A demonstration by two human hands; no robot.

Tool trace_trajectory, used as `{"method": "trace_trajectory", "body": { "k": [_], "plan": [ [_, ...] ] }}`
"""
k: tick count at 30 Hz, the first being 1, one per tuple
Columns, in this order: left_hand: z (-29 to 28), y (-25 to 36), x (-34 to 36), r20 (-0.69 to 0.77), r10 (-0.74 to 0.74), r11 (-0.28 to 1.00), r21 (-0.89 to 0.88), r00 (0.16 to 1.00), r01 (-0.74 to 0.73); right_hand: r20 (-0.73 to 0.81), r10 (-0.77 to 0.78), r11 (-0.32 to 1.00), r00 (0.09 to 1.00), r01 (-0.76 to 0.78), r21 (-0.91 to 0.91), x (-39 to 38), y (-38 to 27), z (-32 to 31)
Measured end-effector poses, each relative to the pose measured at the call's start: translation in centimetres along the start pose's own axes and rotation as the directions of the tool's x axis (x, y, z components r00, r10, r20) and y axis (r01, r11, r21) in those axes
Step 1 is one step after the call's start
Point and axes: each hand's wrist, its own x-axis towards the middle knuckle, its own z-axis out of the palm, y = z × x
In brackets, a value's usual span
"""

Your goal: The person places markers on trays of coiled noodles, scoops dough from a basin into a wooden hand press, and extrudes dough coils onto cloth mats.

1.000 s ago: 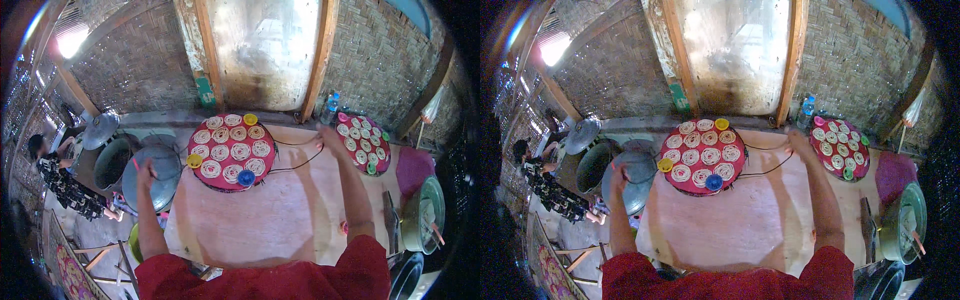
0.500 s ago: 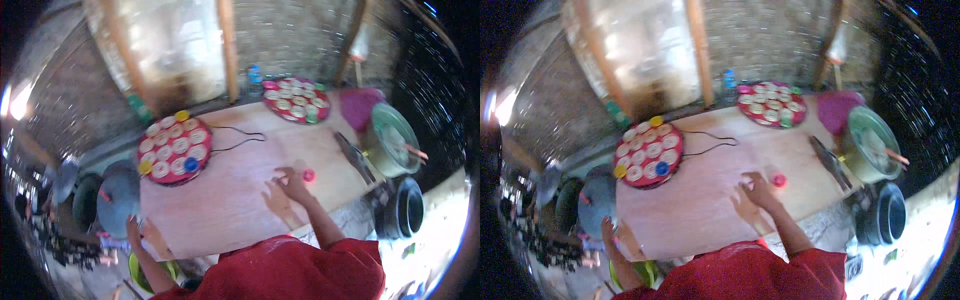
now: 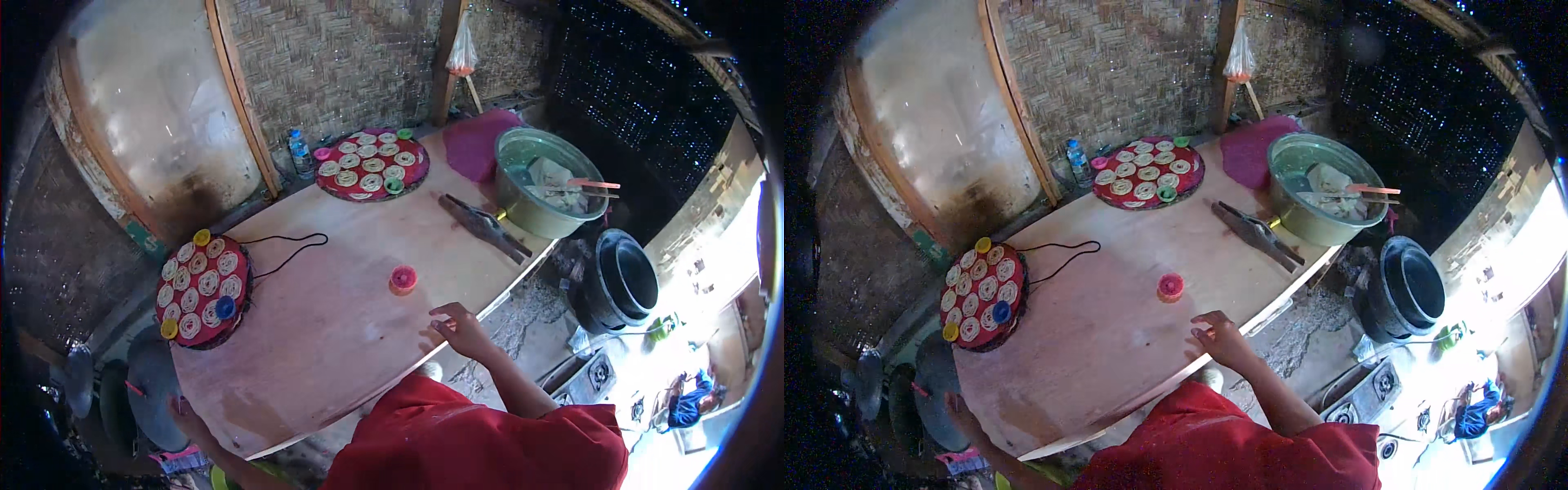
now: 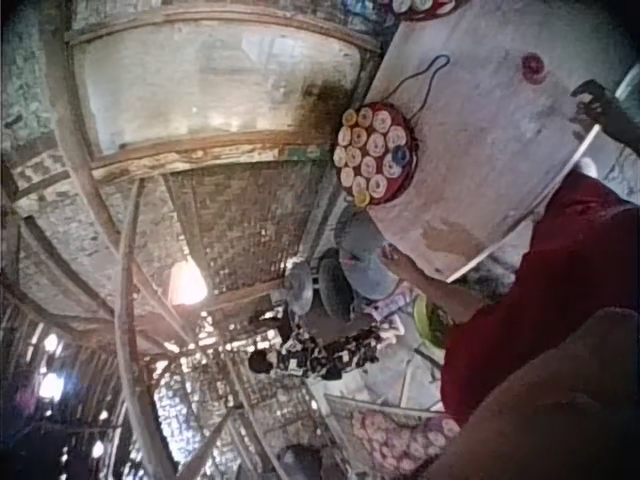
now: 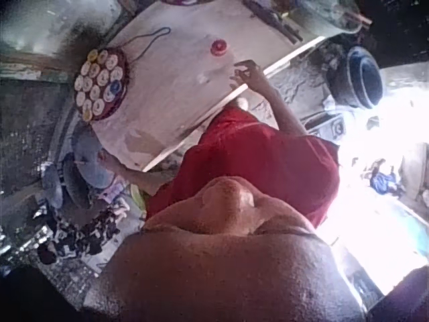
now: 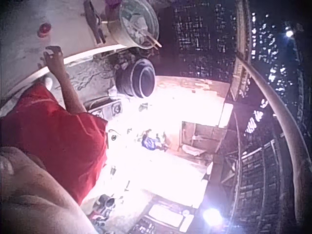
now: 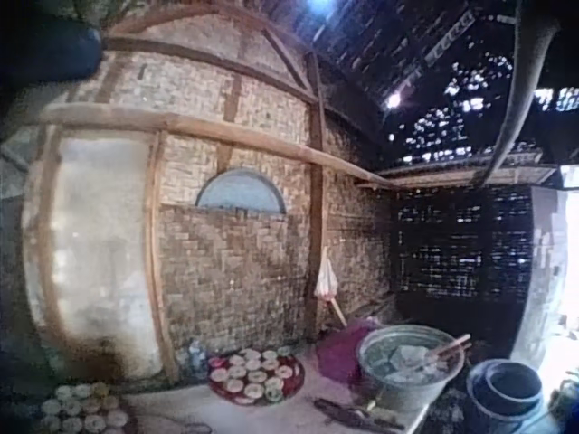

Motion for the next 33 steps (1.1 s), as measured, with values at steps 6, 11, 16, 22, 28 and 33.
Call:
{"method": "trace_trajectory", "body": {
  "k": [6,11,16,22,28,33],
  "plan": [
    [3.1,7.1,-4.0,-0.041,0.073,0.983,-0.167,0.996,-0.079,-0.025,-0.052,0.997,0.998,0.053,0.064,3.6,4.3,-3.9],
    [7.9,13.7,-9.5,0.006,0.091,0.983,-0.161,0.996,-0.089,-0.04,-0.26,0.966,0.965,0.26,-0.009,9.1,6.7,-10.0],
    [21.8,31.0,-18.3,0.477,0.134,0.99,-0.11,0.868,-0.093,-0.052,-0.234,0.971,0.971,0.236,0.045,18.7,13.9,-17.3],
    [33.3,41.8,-27.3,0.486,0.565,0.816,-0.212,0.666,-0.537,-0.38,-0.081,0.994,0.921,0.046,-0.101,36.4,21.6,-18.2],
    [33.8,37.9,-27.4,0.309,0.465,0.885,-0.189,0.83,-0.425,-0.623,0.456,0.801,0.635,-0.598,-0.023,41.8,19.7,-15.5],
    [28.0,31.4,-24.3,0.008,0.307,0.95,-0.066,0.952,-0.306,-0.701,0.361,0.853,0.615,-0.521,-0.017,42.3,17.9,-17.5]
  ]
}}
